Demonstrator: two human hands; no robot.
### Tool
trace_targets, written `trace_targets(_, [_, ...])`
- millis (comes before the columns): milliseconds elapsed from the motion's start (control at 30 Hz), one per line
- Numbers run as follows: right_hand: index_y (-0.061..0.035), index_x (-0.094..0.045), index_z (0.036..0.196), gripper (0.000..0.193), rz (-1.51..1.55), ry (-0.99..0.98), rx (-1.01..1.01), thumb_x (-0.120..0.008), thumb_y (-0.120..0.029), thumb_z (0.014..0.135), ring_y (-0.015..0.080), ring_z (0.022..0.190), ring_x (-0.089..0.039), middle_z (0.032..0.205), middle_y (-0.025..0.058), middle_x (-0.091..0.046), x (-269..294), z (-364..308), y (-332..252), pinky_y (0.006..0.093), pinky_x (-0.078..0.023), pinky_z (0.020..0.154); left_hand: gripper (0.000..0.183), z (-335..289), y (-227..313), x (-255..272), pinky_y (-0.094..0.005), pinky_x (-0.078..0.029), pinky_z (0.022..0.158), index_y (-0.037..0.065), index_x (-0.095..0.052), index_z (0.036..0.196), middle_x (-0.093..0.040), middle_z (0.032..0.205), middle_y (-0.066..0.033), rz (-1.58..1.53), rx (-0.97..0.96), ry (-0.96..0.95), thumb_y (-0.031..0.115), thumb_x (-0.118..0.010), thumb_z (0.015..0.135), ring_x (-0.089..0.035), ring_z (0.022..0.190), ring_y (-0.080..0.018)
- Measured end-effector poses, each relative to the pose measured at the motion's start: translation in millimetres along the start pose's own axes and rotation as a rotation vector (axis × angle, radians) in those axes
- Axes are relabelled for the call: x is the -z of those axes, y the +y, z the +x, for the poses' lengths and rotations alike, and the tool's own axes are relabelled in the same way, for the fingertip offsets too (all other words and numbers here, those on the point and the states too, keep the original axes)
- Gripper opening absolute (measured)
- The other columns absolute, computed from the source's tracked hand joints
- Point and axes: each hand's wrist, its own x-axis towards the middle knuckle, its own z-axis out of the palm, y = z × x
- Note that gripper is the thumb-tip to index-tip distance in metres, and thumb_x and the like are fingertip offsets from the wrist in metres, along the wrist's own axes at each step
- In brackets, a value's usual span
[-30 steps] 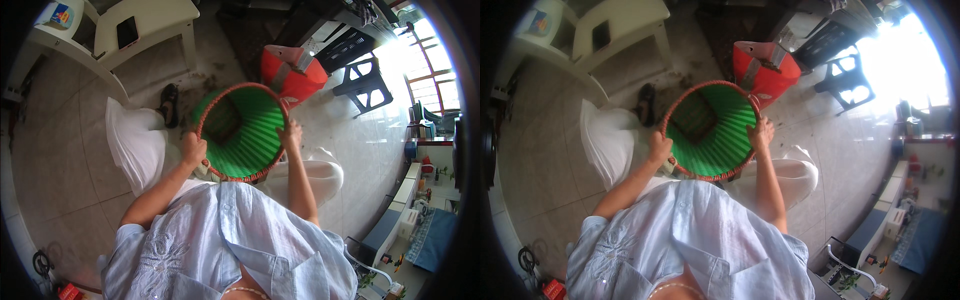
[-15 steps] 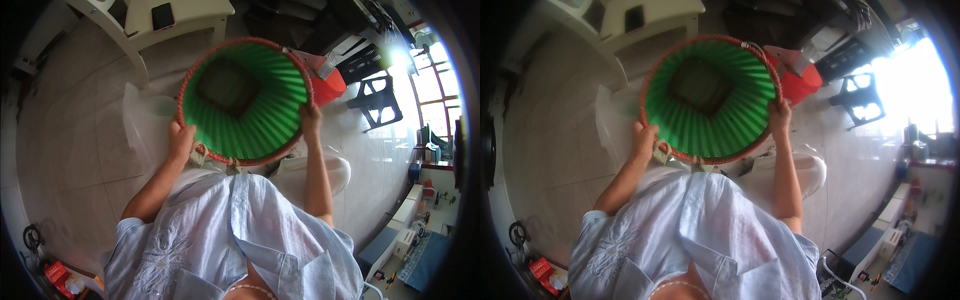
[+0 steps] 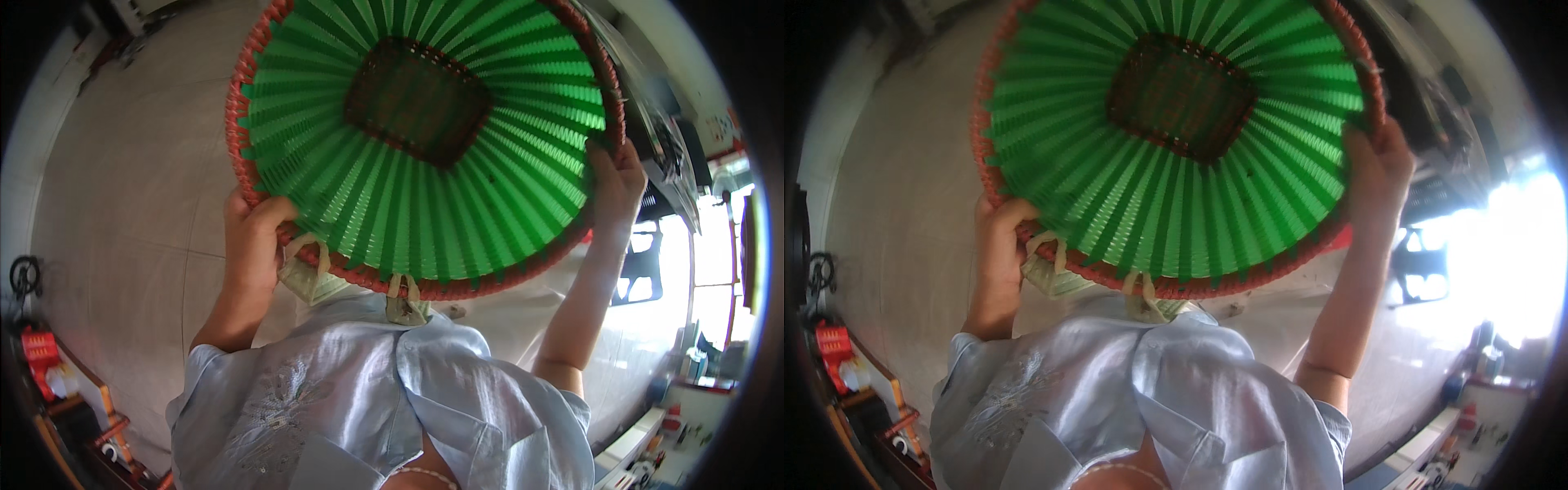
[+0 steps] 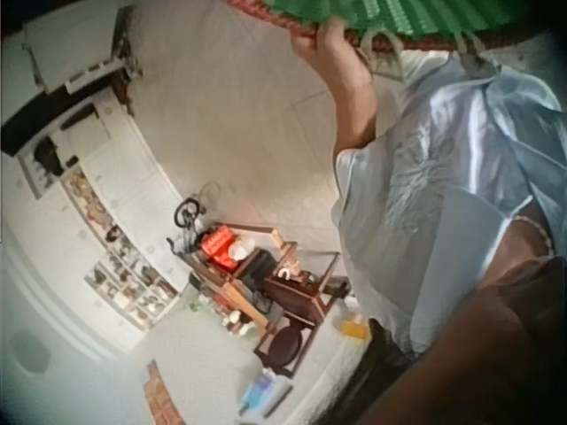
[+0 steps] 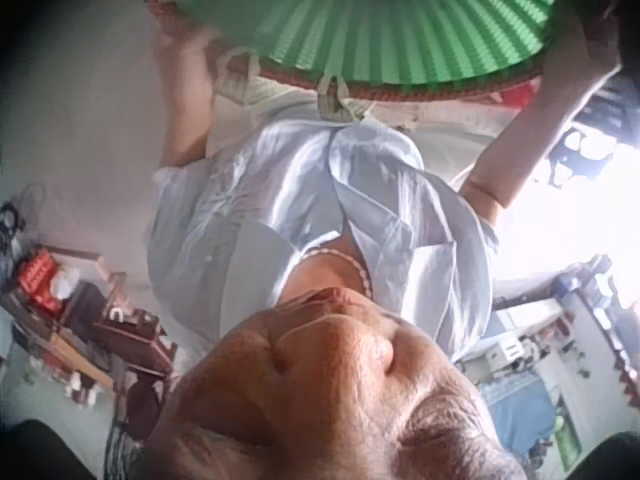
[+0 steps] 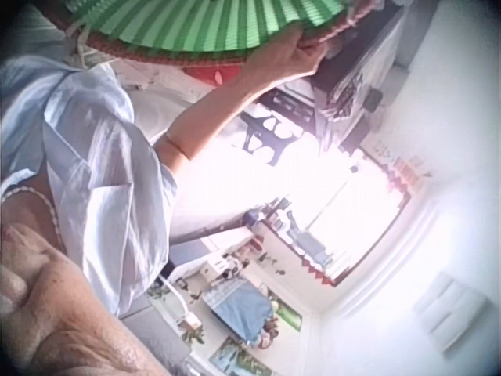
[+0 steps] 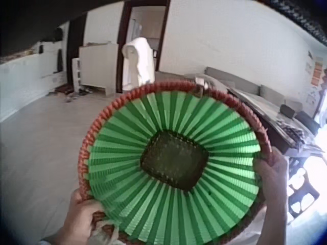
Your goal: The person cleans dried leaves by hand from a green and red basket into a red container.
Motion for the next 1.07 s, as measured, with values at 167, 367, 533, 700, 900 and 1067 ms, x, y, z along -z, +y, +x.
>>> trace_targets(167, [-0.0014,-0.063,0.093,0.02,0.055,-0.064,0.24,-0.061,-0.012,0.076,0.0041,0.059,-0.045,0.066,-0.0035,-0.054,-28.1,28.7,-7.5,0.0204,-0.036,0.055,0.012,-27.8,-16.6,-4.7,-0.0246,-0.039,0.049,0.0,-0.055,0.076,-0.052,0.068,-0.0005,-0.046,-0.158,0.244,-0.006,-0.049,0.067,-0.049,0.057,-0.0085])
trace_targets(367, [0.0003,-0.063,0.094,0.02,0.333,-0.379,0.47,-0.06,-0.011,0.079,0.0084,0.063,-0.053,0.074,0.0023,-0.061,-123.4,76.9,-30.4,0.024,-0.042,0.059,0.014,-30.2,-41.0,21.8,-0.0289,-0.044,0.054,-0.004,-0.054,0.08,-0.053,0.074,-0.0042,-0.116,-0.33,0.447,-0.004,-0.047,0.068,-0.051,0.062,-0.0133])
trace_targets(533, [0.0009,-0.061,0.076,0.011,0.583,-0.602,0.649,-0.059,-0.01,0.079,0.0076,0.053,-0.049,0.061,-0.0006,-0.054,-226.5,68.4,-62.9,0.0242,-0.038,0.047,0.015,-31.4,-57.1,58.0,-0.0301,-0.045,0.056,-0.004,-0.055,0.082,-0.054,0.076,-0.0053,-0.181,-0.359,0.585,-0.004,-0.048,0.069,-0.053,0.064,-0.0147])
trace_targets(700, [0.0006,-0.06,0.087,0.017,0.294,-0.327,0.813,-0.054,-0.009,0.075,0.029,0.062,-0.057,0.067,0.0216,-0.055,-289.2,19.4,-60.4,0.0394,-0.043,0.059,0.015,-40.3,-81.0,97.9,-0.0291,-0.045,0.055,-0.004,-0.055,0.083,-0.055,0.076,-0.0062,-0.238,-0.389,0.764,-0.005,-0.05,0.069,-0.056,0.065,-0.0158])
trace_targets(900, [0.0001,-0.058,0.105,0.033,0.36,-0.769,0.695,-0.058,-0.007,0.072,0.0125,0.074,-0.055,0.082,0.0065,-0.063,-365.0,-5.7,-32.9,0.0274,-0.045,0.072,0.012,-48.4,-116.9,141.2,-0.0267,-0.04,0.049,-0.003,-0.053,0.077,-0.053,0.068,-0.0054,-0.305,-0.306,0.907,-0.006,-0.052,0.066,-0.052,0.058,-0.0135])
trace_targets(1067, [-0.0009,-0.058,0.107,0.039,0.544,-1.067,0.519,-0.051,-0.006,0.069,0.0254,0.082,-0.057,0.093,0.0177,-0.063,-379.9,-38.8,-82.0,0.036,-0.044,0.076,0.022,-66.1,-125.8,167.1,-0.0347,-0.05,0.055,-0.008,-0.052,0.089,-0.056,0.082,-0.0128,-0.323,-0.14,1.073,-0.003,-0.052,0.068,-0.058,0.068,-0.0221])
